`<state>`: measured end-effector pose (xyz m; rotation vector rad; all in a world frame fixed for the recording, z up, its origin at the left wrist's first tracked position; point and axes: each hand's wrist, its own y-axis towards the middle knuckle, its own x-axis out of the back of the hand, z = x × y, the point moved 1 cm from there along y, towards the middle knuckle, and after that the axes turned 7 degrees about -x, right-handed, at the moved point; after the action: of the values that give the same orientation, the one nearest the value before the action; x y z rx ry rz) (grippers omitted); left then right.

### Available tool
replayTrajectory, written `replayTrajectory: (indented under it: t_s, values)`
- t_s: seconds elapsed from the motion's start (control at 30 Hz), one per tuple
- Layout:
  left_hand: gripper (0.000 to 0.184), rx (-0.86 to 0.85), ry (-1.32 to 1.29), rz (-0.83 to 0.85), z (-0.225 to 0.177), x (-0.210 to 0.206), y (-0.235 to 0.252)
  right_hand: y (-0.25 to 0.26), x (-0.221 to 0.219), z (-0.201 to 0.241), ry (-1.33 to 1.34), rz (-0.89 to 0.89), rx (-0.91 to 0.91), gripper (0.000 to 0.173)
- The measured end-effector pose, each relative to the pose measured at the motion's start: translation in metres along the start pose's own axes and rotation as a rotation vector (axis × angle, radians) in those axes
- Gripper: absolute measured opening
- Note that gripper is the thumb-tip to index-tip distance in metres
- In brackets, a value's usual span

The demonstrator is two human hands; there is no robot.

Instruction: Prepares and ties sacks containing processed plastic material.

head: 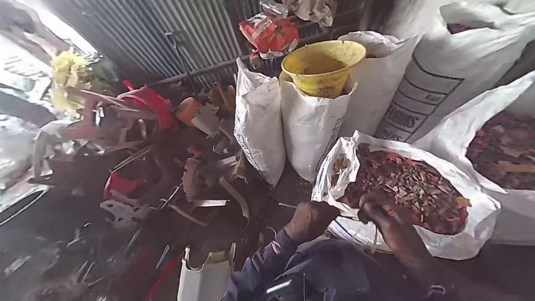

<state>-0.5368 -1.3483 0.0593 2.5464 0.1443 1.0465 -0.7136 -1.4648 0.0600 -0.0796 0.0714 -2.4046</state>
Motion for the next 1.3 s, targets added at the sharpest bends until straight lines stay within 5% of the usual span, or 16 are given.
replayTrajectory:
  t_s: [0.1, 0.27, 0.73, 1.3]
  values:
    - [0.024, 0.300, -0.446, -0.170, 0.013, 0.009, 0.001, 0.012, 0.011, 0.017, 0.014, -0.170, 0.131, 0.015]
    - [0.037, 0.279, -0.890, -0.245, 0.041, 0.029, 0.017, 0.031, -0.038, 0.031, -0.127, -0.142, 0.245, 0.013]
    - [0.033, 0.154, -0.975, -0.085, 0.139, 0.116, 0.010, 0.115, -0.154, 0.038, -0.357, -0.311, 0.298, 0.019]
    - [0.028, 0.077, -0.981, -0.034, 0.172, 0.118, 0.010, 0.124, -0.176, 0.038, -0.372, -0.375, 0.163, 0.015]
